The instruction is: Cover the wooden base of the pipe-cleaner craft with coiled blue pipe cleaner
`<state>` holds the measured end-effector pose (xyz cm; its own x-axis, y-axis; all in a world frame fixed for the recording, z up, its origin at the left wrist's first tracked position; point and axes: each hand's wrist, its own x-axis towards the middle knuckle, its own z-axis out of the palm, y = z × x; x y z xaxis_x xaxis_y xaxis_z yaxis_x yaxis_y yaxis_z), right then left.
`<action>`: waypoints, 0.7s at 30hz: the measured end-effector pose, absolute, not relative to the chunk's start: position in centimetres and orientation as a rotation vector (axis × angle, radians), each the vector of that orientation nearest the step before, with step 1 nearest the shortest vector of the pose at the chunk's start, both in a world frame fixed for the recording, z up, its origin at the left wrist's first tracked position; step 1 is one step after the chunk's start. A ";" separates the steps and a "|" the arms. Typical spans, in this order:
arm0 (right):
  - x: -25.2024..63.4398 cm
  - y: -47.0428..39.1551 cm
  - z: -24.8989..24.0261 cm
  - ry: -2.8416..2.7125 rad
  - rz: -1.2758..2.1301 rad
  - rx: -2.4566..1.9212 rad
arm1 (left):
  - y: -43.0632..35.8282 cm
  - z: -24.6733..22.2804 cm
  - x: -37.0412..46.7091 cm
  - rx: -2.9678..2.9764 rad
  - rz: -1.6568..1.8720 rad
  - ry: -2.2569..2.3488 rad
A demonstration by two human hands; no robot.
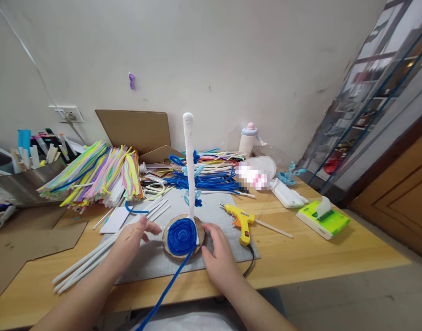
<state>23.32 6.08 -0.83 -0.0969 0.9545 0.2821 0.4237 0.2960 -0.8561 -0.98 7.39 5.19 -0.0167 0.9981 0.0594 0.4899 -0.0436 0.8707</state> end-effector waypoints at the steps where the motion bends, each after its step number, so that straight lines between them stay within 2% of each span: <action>1: 23.3 6.0 -0.9 -1.706 0.776 -1.272 | 7.0 4.8 -0.9 1.656 0.994 1.612; 7: 23.0 5.4 -0.9 -1.828 0.742 -1.308 | 5.5 3.6 0.2 1.701 0.878 1.567; 14: 23.6 6.8 -0.9 -1.809 0.728 -1.279 | 7.2 3.6 1.0 1.692 0.907 1.522; 21: 24.3 6.8 0.3 -2.066 0.552 -1.284 | 4.4 4.2 1.6 2.208 0.824 1.432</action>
